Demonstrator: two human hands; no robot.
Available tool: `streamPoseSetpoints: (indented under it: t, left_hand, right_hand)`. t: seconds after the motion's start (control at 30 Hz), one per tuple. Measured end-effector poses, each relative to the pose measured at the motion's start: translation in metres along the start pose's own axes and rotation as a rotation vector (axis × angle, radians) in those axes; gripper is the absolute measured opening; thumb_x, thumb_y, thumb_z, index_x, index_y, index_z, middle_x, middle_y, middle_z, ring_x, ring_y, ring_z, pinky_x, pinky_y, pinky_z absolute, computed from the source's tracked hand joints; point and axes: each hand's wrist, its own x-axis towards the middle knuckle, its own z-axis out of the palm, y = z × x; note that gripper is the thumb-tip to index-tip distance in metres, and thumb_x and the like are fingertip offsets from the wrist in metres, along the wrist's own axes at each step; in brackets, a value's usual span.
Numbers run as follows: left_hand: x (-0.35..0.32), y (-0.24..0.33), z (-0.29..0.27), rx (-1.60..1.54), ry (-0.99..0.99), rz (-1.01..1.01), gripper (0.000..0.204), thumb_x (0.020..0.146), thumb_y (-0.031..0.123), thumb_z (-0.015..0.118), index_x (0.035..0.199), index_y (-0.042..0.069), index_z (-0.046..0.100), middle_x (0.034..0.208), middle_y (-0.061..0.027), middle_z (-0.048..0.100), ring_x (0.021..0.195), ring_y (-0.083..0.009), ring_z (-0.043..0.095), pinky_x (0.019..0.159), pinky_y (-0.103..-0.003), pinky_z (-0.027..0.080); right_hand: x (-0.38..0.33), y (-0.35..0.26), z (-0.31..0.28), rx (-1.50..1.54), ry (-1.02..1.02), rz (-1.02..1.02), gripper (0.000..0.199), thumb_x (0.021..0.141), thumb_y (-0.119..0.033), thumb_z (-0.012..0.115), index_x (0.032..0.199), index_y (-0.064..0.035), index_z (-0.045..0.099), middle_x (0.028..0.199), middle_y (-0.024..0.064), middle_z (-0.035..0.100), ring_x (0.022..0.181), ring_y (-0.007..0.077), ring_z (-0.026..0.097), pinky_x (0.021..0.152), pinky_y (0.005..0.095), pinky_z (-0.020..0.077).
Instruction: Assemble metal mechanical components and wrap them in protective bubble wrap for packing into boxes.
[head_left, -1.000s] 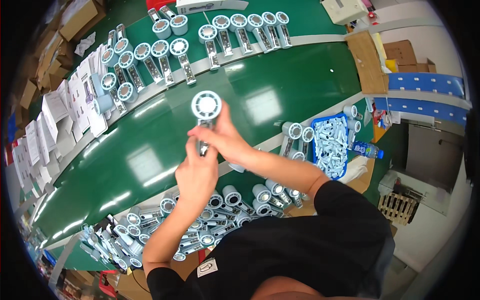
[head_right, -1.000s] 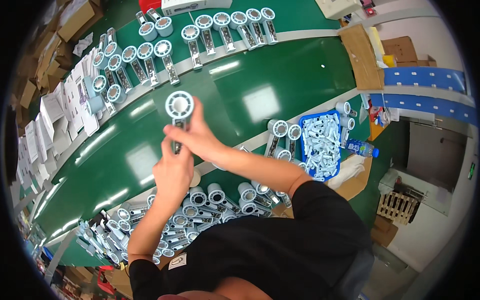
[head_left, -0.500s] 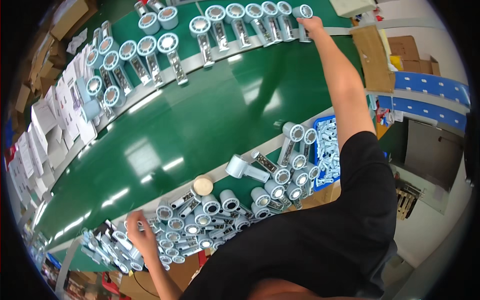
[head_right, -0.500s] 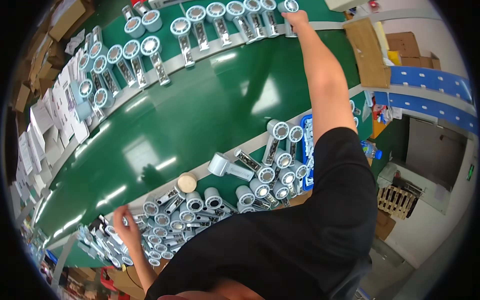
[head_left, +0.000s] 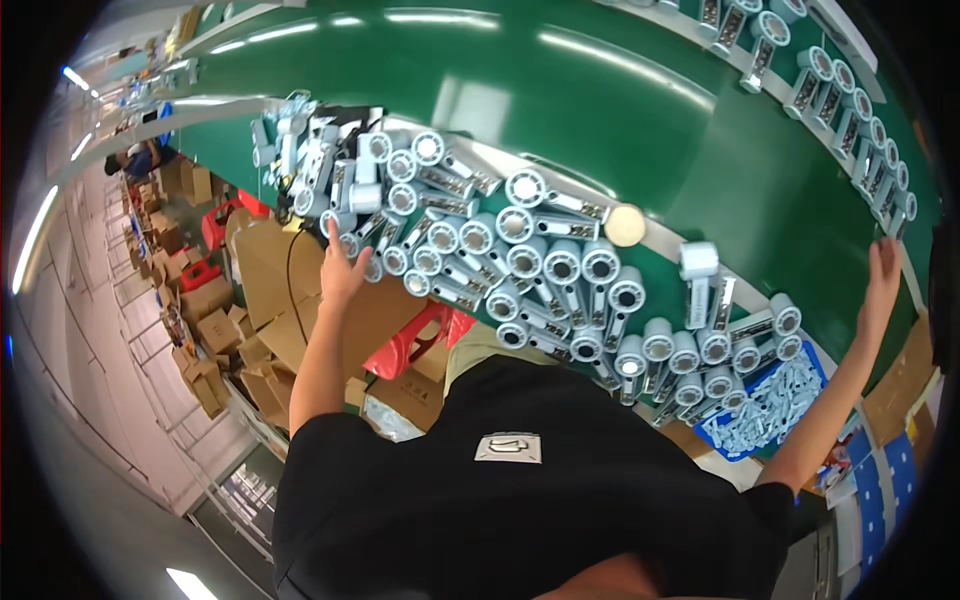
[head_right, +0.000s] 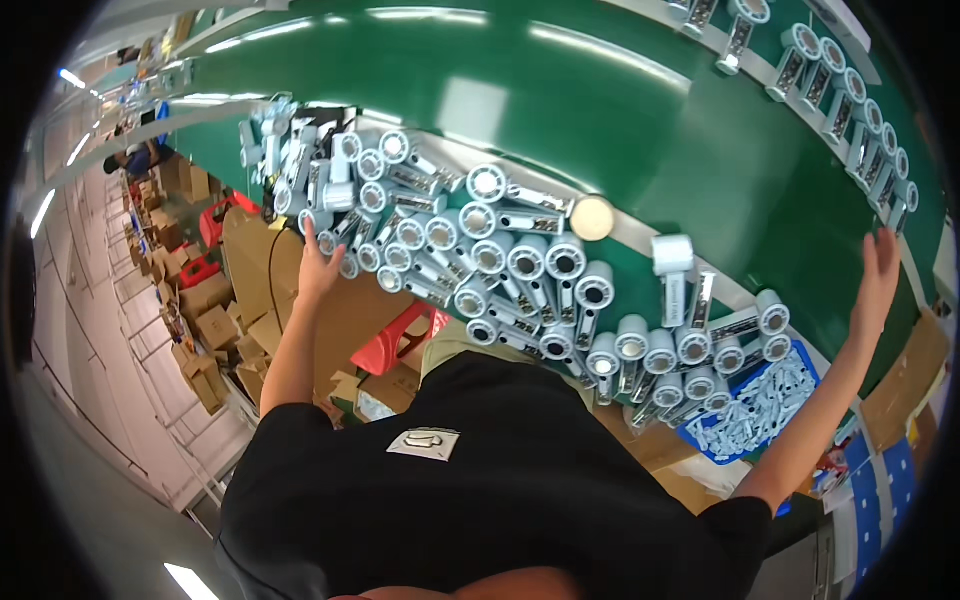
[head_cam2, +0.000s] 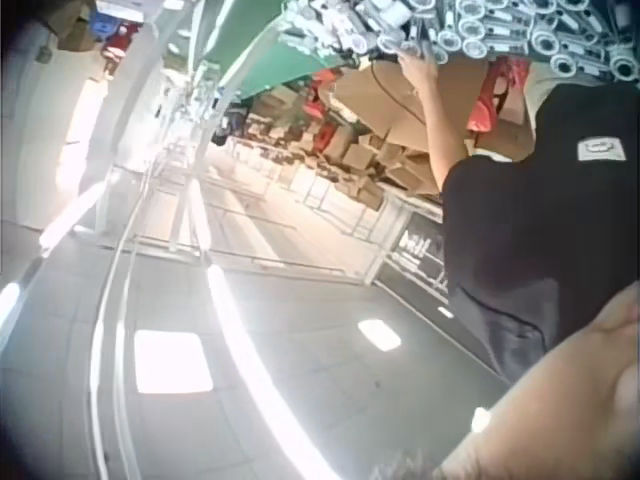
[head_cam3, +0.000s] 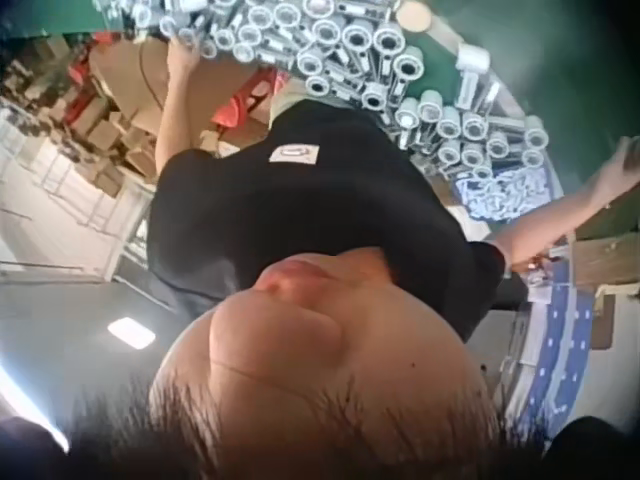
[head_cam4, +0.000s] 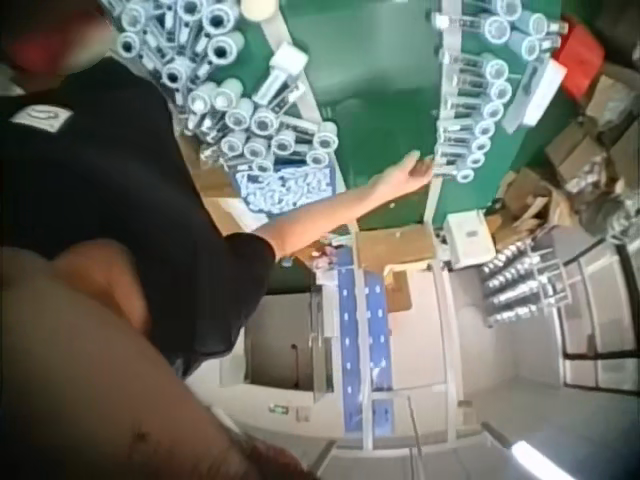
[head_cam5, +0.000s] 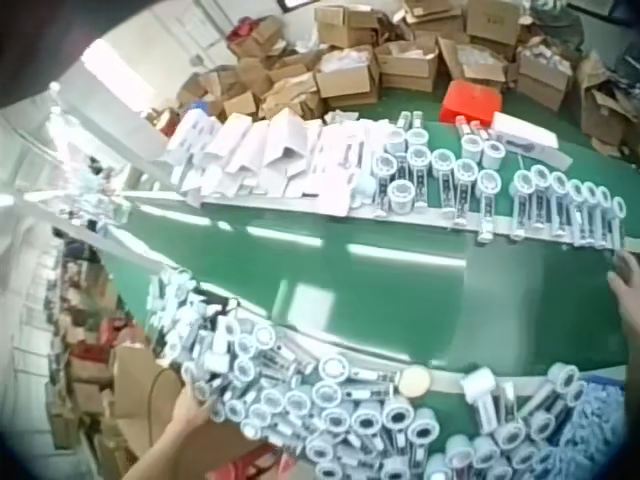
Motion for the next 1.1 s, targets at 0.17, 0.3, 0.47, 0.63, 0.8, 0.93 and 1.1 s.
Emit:
streamPoseSetpoints:
  t: [0.17, 0.3, 0.47, 0.63, 0.8, 0.93, 1.1]
  left_hand:
    - [0.002, -0.004, -0.005, 0.060, 0.199, 0.077, 0.066, 0.095, 0.035, 0.057, 0.153, 0.019, 0.029, 0.126, -0.0212, 0.055, 0.107, -0.0394, 0.059, 0.089, -0.044, 0.050]
    - [0.023, 0.007, -0.028, 0.133, 0.390, 0.001, 0.051, 0.097, 0.039, 0.051, 0.141, 0.015, 0.048, 0.116, -0.0203, 0.059, 0.103, -0.0399, 0.060, 0.086, -0.044, 0.050]
    - [0.073, 0.068, -0.090, -0.430, 0.853, 0.006, 0.042, 0.096, 0.033, 0.050, 0.116, -0.002, 0.062, 0.109, -0.0203, 0.067, 0.098, -0.0319, 0.063, 0.087, -0.038, 0.049]
    - [0.053, 0.125, -0.100, -0.372, 0.708, 0.147, 0.052, 0.091, 0.046, 0.056, 0.121, 0.005, 0.063, 0.111, -0.0162, 0.068, 0.101, -0.0320, 0.063, 0.090, -0.040, 0.048]
    - [0.071, 0.045, -0.035, 0.219, 0.416, -0.109, 0.059, 0.086, 0.053, 0.060, 0.129, 0.012, 0.061, 0.126, -0.0178, 0.061, 0.114, -0.0363, 0.057, 0.097, -0.048, 0.043]
    - [0.118, -0.034, 0.027, 0.189, 0.472, 0.078, 0.067, 0.082, 0.059, 0.062, 0.135, 0.018, 0.057, 0.133, -0.0215, 0.055, 0.120, -0.0403, 0.052, 0.102, -0.054, 0.038]
    - [0.108, -0.050, 0.029, -0.166, 0.549, 0.185, 0.073, 0.078, 0.053, 0.069, 0.128, 0.000, 0.059, 0.120, -0.0243, 0.064, 0.109, -0.0392, 0.061, 0.096, -0.042, 0.047]
  right_hand:
    - [-0.176, -0.104, 0.008, 0.122, -0.122, -0.078, 0.037, 0.101, -0.011, 0.052, 0.135, 0.0011, 0.053, 0.135, 0.0139, 0.058, 0.127, 0.0227, 0.053, 0.110, 0.0314, 0.0363]
    - [-0.266, -0.108, 0.023, 0.252, -0.120, -0.019, 0.031, 0.095, -0.003, 0.050, 0.125, 0.0001, 0.060, 0.121, 0.0115, 0.064, 0.113, 0.0206, 0.059, 0.104, 0.0312, 0.0402]
    - [-0.355, -0.107, 0.095, 0.469, -0.290, -0.082, 0.025, 0.092, -0.001, 0.049, 0.114, 0.0022, 0.061, 0.109, 0.0126, 0.065, 0.100, 0.0198, 0.059, 0.097, 0.0304, 0.0423]
    - [-0.427, -0.105, 0.176, 0.696, -0.381, -0.179, 0.022, 0.087, 0.002, 0.049, 0.105, 0.0023, 0.063, 0.104, 0.0137, 0.065, 0.097, 0.0215, 0.057, 0.093, 0.0308, 0.0430]
    - [-0.508, -0.070, 0.215, 0.745, -0.171, -0.051, 0.019, 0.091, 0.001, 0.050, 0.105, 0.0031, 0.063, 0.099, 0.0134, 0.067, 0.091, 0.0200, 0.060, 0.088, 0.0295, 0.0461]
    - [-0.546, -0.069, 0.231, 0.670, -0.134, 0.004, 0.017, 0.093, 0.001, 0.051, 0.104, 0.0026, 0.064, 0.095, 0.0112, 0.067, 0.086, 0.0184, 0.060, 0.084, 0.0281, 0.0474]
    - [-0.567, -0.044, 0.240, 0.703, -0.118, 0.006, 0.014, 0.094, -0.003, 0.054, 0.103, 0.0015, 0.065, 0.092, 0.0088, 0.068, 0.084, 0.0152, 0.060, 0.081, 0.0260, 0.0484]
